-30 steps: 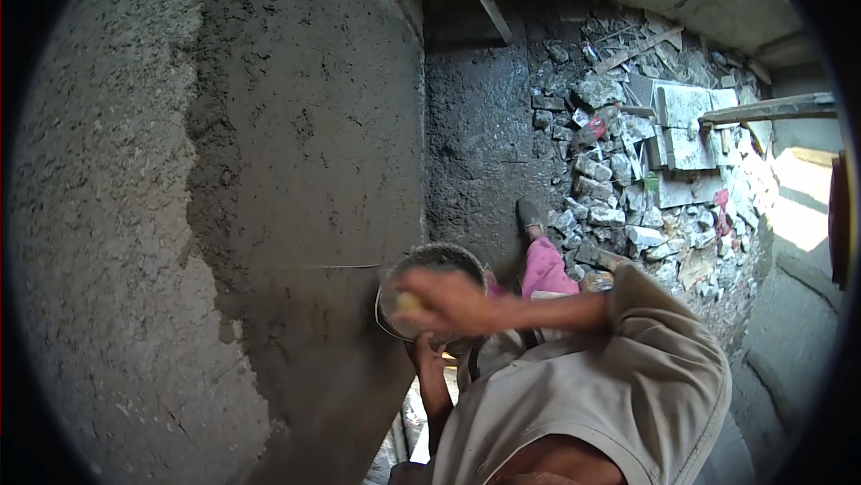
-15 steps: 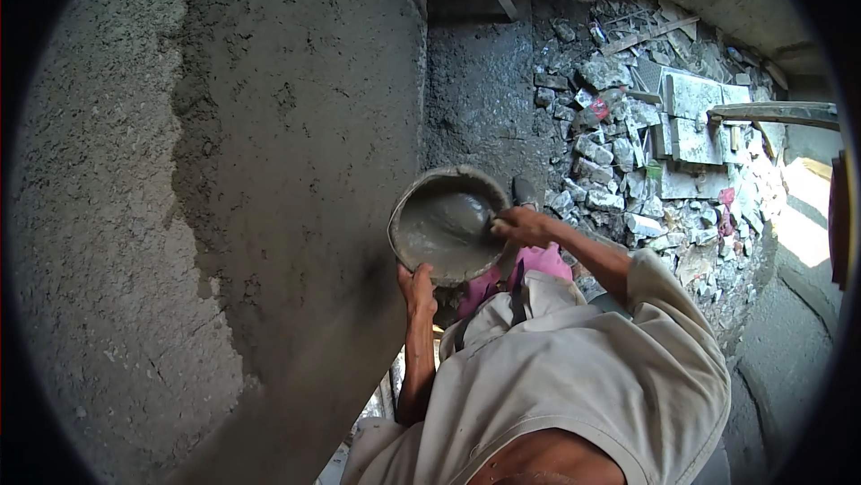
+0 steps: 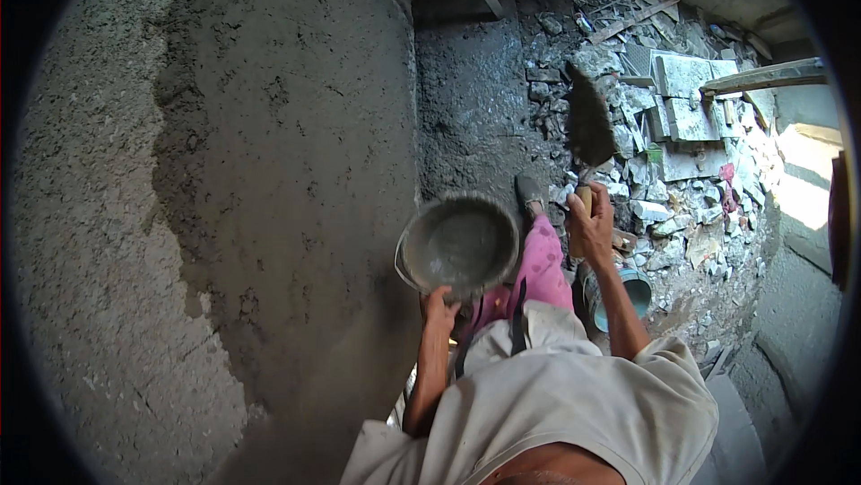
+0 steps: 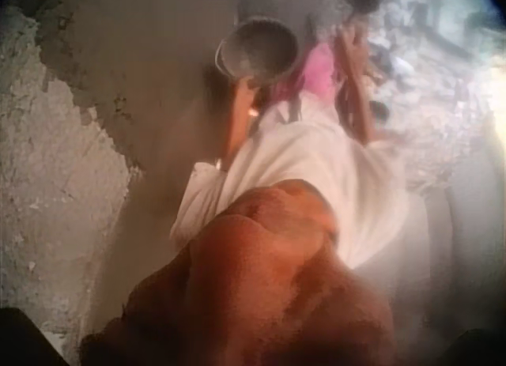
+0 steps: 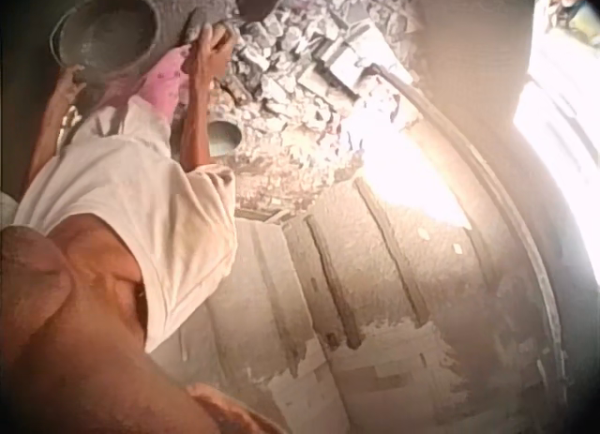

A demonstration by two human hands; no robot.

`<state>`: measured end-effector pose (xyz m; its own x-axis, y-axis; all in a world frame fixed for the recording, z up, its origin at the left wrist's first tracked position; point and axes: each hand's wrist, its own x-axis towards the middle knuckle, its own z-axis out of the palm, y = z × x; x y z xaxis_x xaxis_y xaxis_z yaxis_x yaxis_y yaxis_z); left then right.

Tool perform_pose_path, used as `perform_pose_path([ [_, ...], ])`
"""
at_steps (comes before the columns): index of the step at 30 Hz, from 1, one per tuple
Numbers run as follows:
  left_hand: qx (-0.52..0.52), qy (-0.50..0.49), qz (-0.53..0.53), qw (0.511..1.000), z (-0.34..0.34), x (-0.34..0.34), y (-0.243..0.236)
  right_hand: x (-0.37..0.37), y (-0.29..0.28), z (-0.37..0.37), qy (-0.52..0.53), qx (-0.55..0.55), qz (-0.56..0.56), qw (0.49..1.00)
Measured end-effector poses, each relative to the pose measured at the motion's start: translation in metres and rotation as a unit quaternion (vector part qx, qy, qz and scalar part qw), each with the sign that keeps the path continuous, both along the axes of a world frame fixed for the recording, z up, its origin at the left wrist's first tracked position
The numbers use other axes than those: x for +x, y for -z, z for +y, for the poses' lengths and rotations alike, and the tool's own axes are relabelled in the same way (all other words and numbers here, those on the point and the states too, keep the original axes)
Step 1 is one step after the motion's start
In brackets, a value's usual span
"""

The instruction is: The person scoops mortar from a bucket with a trowel, spreads it onto a wall, and then levels the wet surface using a long straight board.

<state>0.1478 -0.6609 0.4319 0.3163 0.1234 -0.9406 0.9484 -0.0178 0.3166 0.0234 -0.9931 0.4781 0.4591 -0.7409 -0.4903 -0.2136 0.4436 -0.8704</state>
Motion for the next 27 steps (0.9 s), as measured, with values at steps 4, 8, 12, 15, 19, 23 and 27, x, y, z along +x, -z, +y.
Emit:
perform_pose_path([
  [4,0.145,0.034,-0.039,0.988,0.043,-0.02,-0.048,0.093,0.113,0.064,0.034,-0.463,0.3,0.833],
  [8,0.159,0.032,-0.054,0.985,0.094,-0.024,-0.054,0.286,0.068,0.191,-0.026,-0.174,0.08,0.981],
  [12,0.095,-0.011,-0.071,0.993,0.147,-0.021,-0.041,0.28,-0.167,0.253,-0.054,-0.004,-0.263,0.963],
  [15,0.057,-0.04,-0.091,0.993,0.185,-0.008,-0.027,0.206,-0.218,0.242,-0.214,0.065,-0.285,0.932],
  [19,0.046,0.046,-0.128,0.99,0.169,0.025,-0.03,0.105,-0.126,0.206,-0.324,-0.367,-0.099,0.866],
  [23,0.06,0.154,-0.14,0.976,0.11,0.042,-0.107,0.025,-0.07,0.212,-0.503,-0.369,0.199,0.756],
  [27,0.043,0.223,-0.239,0.944,0.101,0.034,-0.088,0.015,-0.02,0.228,-0.45,-0.404,0.285,0.744],
])
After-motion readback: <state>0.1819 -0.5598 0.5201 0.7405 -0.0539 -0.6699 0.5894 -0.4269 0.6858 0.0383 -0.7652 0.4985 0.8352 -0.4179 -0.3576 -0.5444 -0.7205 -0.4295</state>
